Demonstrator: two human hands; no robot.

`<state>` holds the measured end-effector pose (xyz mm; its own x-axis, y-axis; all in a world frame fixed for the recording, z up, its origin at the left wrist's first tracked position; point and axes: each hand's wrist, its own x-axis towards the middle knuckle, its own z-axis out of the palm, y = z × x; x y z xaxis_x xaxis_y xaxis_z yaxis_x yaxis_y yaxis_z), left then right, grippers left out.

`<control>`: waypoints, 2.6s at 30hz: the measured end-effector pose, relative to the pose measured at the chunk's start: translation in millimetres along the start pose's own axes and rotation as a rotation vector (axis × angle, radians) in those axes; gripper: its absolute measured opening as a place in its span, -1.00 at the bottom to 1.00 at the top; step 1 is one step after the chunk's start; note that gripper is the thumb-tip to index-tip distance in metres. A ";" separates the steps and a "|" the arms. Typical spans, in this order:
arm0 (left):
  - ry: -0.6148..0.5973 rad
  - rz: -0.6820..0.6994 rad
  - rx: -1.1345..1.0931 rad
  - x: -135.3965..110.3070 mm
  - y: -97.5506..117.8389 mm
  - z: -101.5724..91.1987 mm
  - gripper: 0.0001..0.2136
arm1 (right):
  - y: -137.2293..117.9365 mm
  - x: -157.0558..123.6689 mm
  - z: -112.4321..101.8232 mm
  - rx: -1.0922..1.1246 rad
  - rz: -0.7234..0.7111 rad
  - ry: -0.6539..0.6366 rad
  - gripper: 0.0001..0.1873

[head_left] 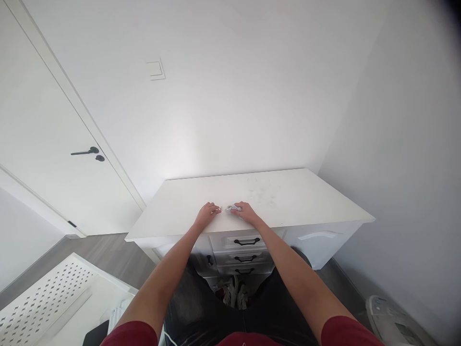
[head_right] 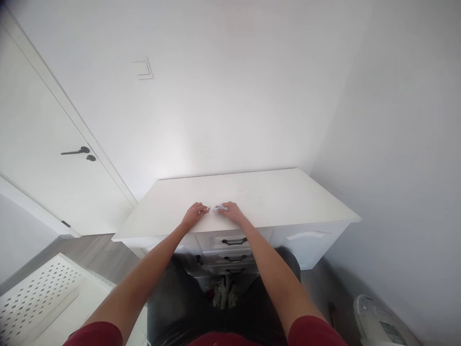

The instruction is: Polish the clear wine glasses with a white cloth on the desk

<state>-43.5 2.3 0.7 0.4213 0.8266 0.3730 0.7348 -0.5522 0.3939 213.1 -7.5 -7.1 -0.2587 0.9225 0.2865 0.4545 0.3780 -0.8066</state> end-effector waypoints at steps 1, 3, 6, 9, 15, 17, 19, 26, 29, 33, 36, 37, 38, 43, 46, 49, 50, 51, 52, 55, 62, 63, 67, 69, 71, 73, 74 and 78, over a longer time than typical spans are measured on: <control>0.000 -0.005 0.003 -0.3 0.4 -0.2 -0.78 | 0.6 0.0 -0.7 0.042 0.019 0.041 -0.55; 0.010 -0.018 0.012 -0.9 1.3 -0.5 -0.78 | 1.7 0.2 -2.4 0.147 0.066 0.141 -0.50; 0.022 -0.025 0.030 -1.4 2.6 -0.9 -0.79 | 1.6 0.0 -3.5 0.257 0.076 0.215 -0.43; 0.024 -0.009 0.044 -1.7 4.0 -1.3 -0.79 | -0.5 -1.1 -0.7 0.201 -0.020 0.106 -0.46; 0.027 -0.009 0.056 -3.1 4.5 -1.5 -0.82 | -2.6 -1.0 5.8 0.046 -0.299 -0.150 -0.50; 0.029 -0.005 0.060 -3.2 3.1 -0.7 -0.83 | -3.6 -1.2 5.4 0.038 -0.340 -0.157 -0.52; 0.029 -0.002 0.064 -3.0 1.5 0.3 -0.84 | -6.4 -2.6 4.1 0.028 -0.360 -0.155 -0.54; 0.036 0.004 0.069 -3.1 1.6 -0.8 -0.86 | -18.0 -7.2 1.0 -0.121 -0.460 -0.236 -0.60; 0.023 0.009 0.091 -3.7 5.4 -3.2 -0.84 | -15.7 -5.3 2.7 -0.146 -0.397 -0.156 -0.56; -0.001 0.000 0.114 -4.5 9.8 -5.8 -0.78 | -12.5 -5.2 5.0 -0.210 -0.339 -0.065 -0.50; -0.012 -0.018 0.135 -4.8 9.9 -6.0 -0.77 | -13.6 -8.4 6.5 -0.363 -0.477 -0.198 -0.53; -0.016 -0.026 0.145 -4.8 9.5 -5.7 -0.77 | -14.4 -9.5 7.2 -0.411 -0.511 -0.239 -0.53; -0.019 -0.035 0.154 -4.8 9.0 -5.4 -0.76 | -15.2 -10.5 8.0 -0.451 -0.527 -0.262 -0.52; -0.006 -0.032 0.153 -4.8 9.0 -4.8 -0.74 | -17.3 -11.5 11.9 -0.504 -0.475 -0.150 -0.44; -0.005 -0.032 0.144 -5.0 10.9 -5.6 -0.71 | -16.7 -10.7 12.9 -0.466 -0.402 -0.036 -0.44; -0.014 -0.029 0.136 -5.3 11.8 -6.1 -0.70 | -16.6 -10.6 13.9 -0.419 -0.332 0.037 -0.43; -0.014 -0.028 0.135 -5.3 11.9 -6.1 -0.70 | -17.0 -11.0 14.3 -0.411 -0.339 0.028 -0.43; -0.013 -0.026 0.136 -5.3 12.0 -6.2 -0.71 | -17.7 -11.4 14.5 -0.407 -0.367 -0.003 -0.44; -0.011 -0.023 0.139 -5.2 12.1 -6.2 -0.71 | -18.5 -12.0 14.7 -0.408 -0.406 -0.044 -0.44; -0.006 -0.019 0.139 -4.8 12.7 -6.5 -0.72 | -19.9 -13.1 14.5 -0.420 -0.450 -0.090 -0.48; 0.006 -0.008 0.132 -5.5 11.8 -7.0 -0.76 | -15.3 -11.9 14.9 -0.416 -0.361 0.006 -0.47; 0.010 -0.005 0.132 -5.7 11.7 -7.1 -0.77 | -15.4 -12.1 15.3 -0.421 -0.415 -0.045 -0.47; 0.015 -0.004 0.129 -6.3 12.3 -7.8 -0.78 | -16.8 -13.3 16.3 -0.444 -0.407 -0.029 -0.47; 0.014 -0.004 0.125 -6.4 12.8 -8.1 -0.79 | -17.1 -13.5 16.3 -0.438 -0.328 0.057 -0.46; 0.017 0.000 0.116 -6.4 13.3 -8.2 -0.80 | -17.1 -13.3 16.5 -0.426 -0.339 0.053 -0.46; 0.020 0.003 0.104 -6.1 13.6 -8.0 -0.80 | -17.0 -12.8 16.8 -0.415 -0.421 -0.034 -0.46; 0.023 0.005 0.098 -5.9 13.7 -7.9 -0.80 | -16.8 -12.6 16.9 -0.409 -0.453 -0.070 -0.46; 0.028 0.033 0.093 -4.4 13.0 -7.7 -0.73 | -15.6 -11.8 16.7 -0.413 -0.344 0.034 -0.48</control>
<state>-39.8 -9.4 10.6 0.4320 0.8044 0.4078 0.7677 -0.5653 0.3018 194.8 -25.7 -6.5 -0.4268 0.7395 0.5205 0.6477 0.6517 -0.3948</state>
